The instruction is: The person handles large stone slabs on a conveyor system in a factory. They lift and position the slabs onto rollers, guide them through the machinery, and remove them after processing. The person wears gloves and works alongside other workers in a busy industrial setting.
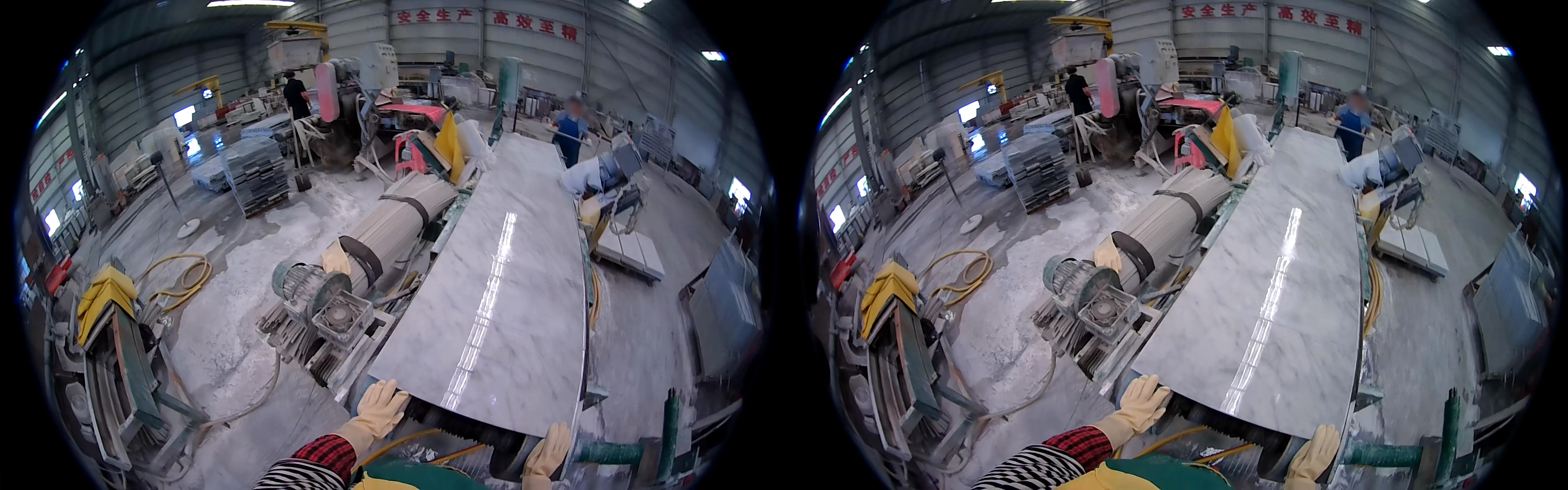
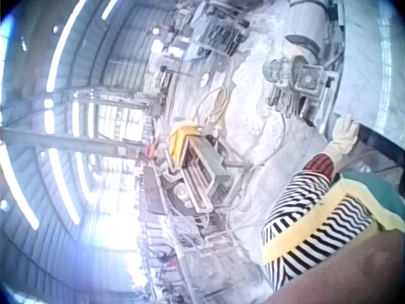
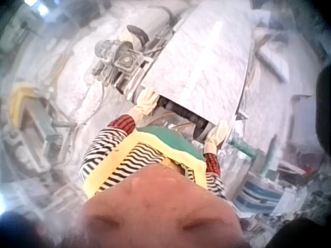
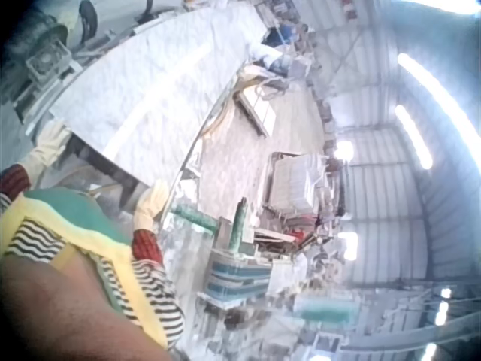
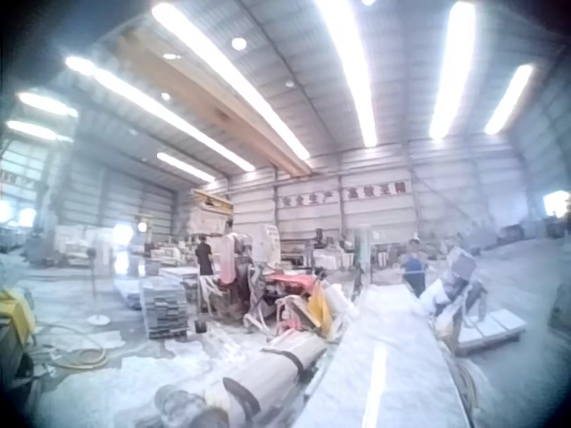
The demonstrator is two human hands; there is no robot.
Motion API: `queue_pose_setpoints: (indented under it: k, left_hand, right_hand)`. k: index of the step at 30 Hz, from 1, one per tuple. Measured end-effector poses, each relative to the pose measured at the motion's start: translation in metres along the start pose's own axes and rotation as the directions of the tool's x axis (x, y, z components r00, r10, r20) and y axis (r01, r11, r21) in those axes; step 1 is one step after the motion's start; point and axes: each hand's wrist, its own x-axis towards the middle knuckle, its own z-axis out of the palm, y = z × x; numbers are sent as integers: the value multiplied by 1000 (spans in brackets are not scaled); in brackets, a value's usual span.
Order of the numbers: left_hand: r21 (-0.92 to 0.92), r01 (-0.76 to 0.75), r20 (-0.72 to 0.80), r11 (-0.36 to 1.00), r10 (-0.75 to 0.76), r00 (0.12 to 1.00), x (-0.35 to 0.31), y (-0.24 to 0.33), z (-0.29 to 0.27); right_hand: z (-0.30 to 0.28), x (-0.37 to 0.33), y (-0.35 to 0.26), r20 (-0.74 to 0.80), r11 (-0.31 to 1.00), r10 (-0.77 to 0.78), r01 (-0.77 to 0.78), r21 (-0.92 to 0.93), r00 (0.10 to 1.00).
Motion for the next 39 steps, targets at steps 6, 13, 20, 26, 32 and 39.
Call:
queue_pose_setpoints:
  k: [6,13,20,26,32,39]
  left_hand:
    - [-69,-9,95,998,16,995,34,23,-23]
    - [-202,-235,285,951,286,915,81,35,23]
    - [-102,-448,264,888,458,849,104,14,87]
    - [-123,-480,172,869,495,852,92,0,85]
    - [-73,-474,43,877,478,878,66,27,75]
    - [-292,-374,292,880,454,842,16,66,-23]
  right_hand:
    - [-7,6,-9,-54,982,167,-161,95,985]
    - [-52,25,-82,30,728,538,-482,488,843]
    - [88,-34,-128,853,-533,230,-672,514,469]
    - [123,23,-181,693,-538,568,-437,720,444]
    - [35,38,-180,916,-837,401,-395,378,26]
    - [-49,-34,-202,962,-884,257,-424,196,-92]
